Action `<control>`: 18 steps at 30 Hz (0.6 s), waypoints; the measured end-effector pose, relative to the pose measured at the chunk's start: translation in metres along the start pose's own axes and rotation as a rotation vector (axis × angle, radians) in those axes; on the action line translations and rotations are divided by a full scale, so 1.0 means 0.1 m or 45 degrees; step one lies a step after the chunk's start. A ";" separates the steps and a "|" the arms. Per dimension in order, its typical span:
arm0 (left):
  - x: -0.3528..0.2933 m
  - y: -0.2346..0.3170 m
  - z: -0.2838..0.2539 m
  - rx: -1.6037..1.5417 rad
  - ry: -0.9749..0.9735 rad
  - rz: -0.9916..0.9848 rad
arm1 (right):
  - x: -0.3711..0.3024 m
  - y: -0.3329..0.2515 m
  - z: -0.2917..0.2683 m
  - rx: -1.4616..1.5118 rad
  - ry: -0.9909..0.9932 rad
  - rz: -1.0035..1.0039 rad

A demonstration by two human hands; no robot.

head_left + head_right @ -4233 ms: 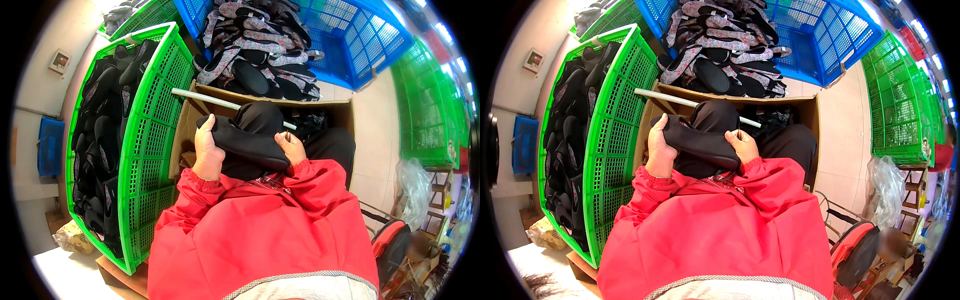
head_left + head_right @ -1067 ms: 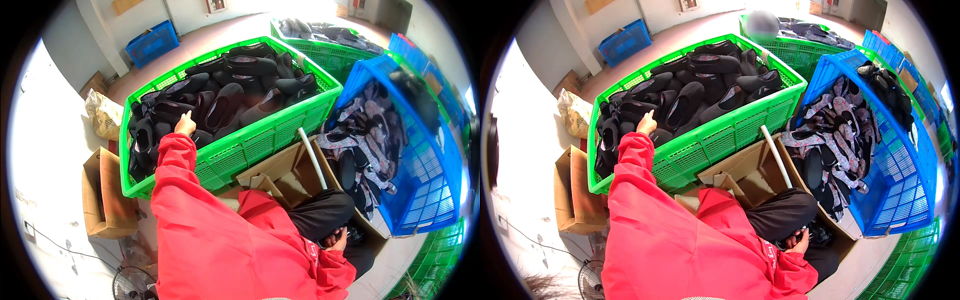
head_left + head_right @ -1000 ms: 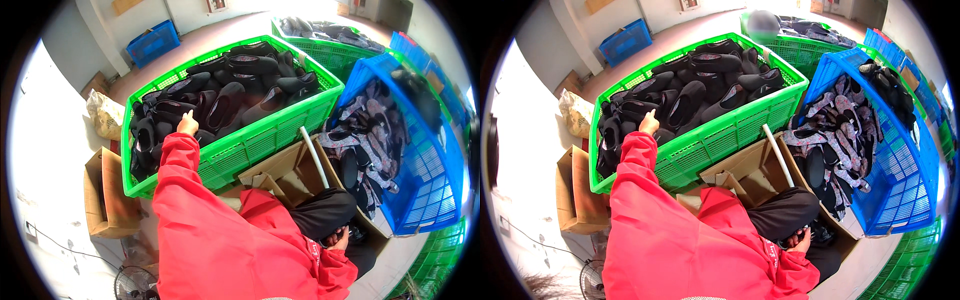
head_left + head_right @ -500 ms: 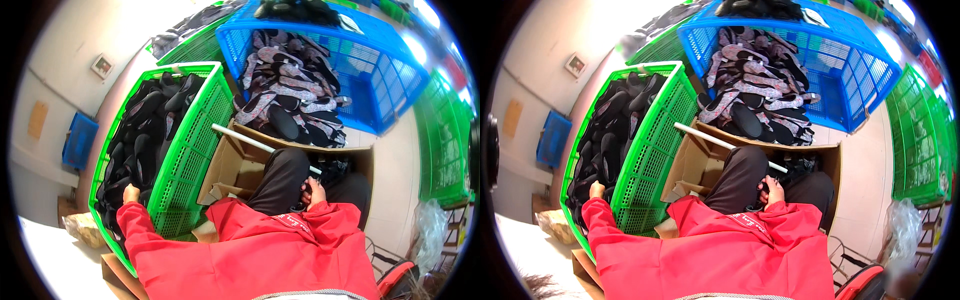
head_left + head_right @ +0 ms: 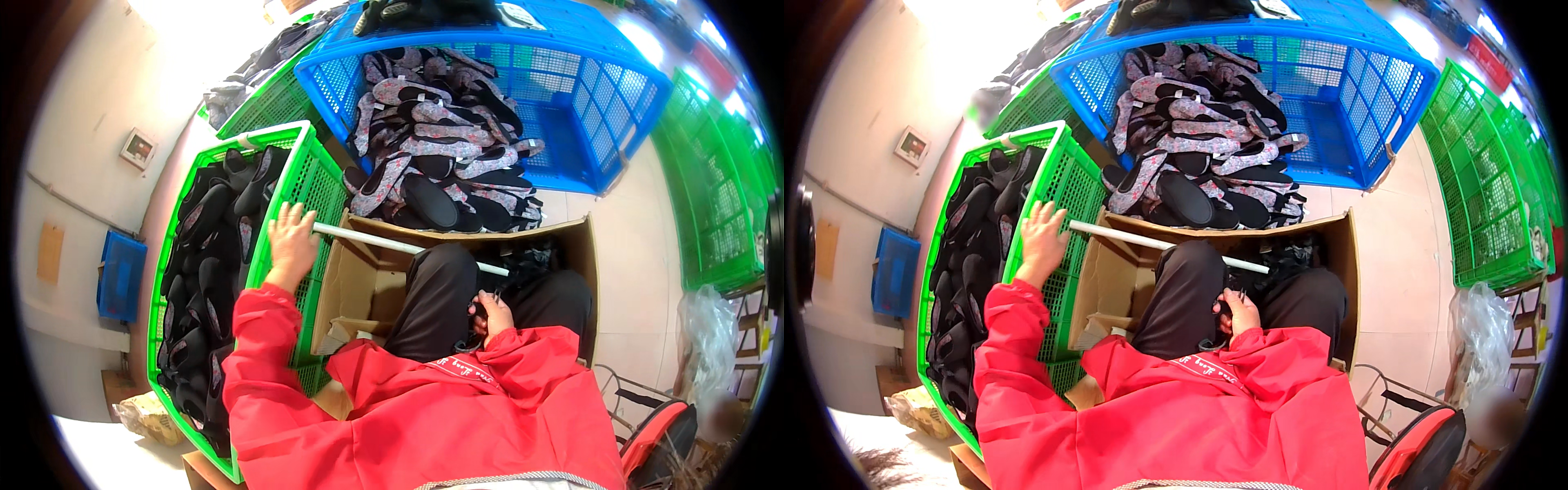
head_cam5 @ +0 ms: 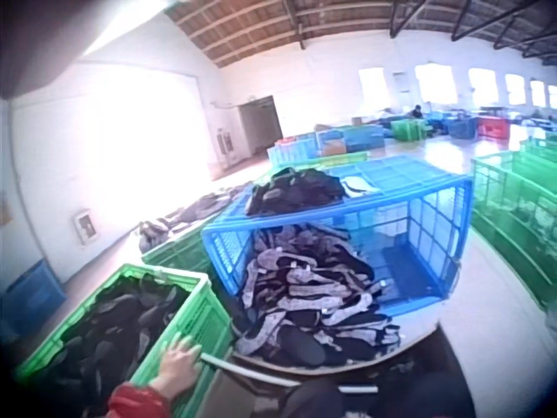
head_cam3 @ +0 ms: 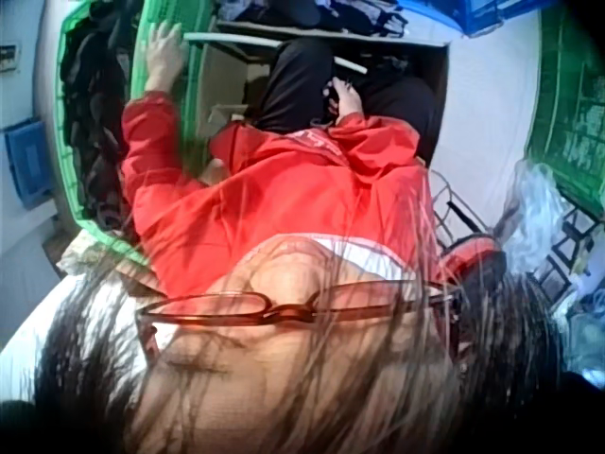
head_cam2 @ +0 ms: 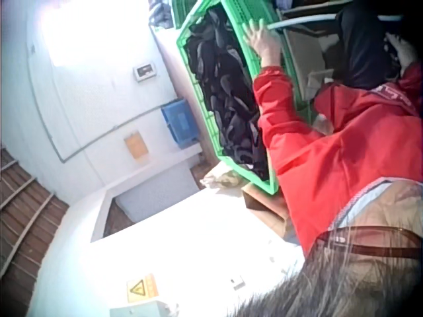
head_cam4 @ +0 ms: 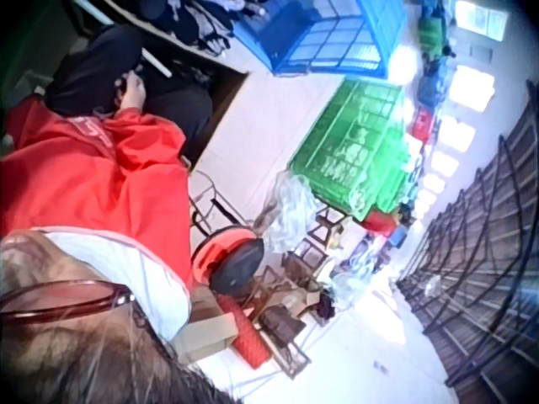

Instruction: The person sits on a stool in a workshop and assembles slippers by hand. They pick up a slipper sole and a fabric upper from nearby crates, attach the upper to the sole, and then place the finished slipper into a green crate.

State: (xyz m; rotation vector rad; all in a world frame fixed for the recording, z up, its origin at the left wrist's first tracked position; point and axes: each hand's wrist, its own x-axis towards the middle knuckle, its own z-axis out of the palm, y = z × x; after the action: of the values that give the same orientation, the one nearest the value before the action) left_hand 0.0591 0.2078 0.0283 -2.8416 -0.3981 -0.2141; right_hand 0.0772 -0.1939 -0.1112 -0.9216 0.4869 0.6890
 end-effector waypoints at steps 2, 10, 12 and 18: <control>0.20 0.26 0.33 -0.122 -0.159 0.021 | 0.00 -0.01 -0.01 -0.005 0.016 -0.008; 0.76 0.46 1.79 -0.517 -0.313 0.243 | 0.03 0.05 0.08 -0.143 0.048 -0.084; 0.94 0.60 1.90 -0.664 -0.471 0.165 | 0.05 0.06 0.04 -0.088 0.029 -0.125; 1.39 0.72 2.52 -0.675 -0.033 0.219 | 0.00 0.02 0.07 -0.073 0.036 -0.339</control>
State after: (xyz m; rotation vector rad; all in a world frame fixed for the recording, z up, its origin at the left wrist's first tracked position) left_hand 0.2391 0.2458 -0.2041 -3.3782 -0.1070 -0.2843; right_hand 0.0766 -0.1870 -0.1086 -1.0290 0.3622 0.4506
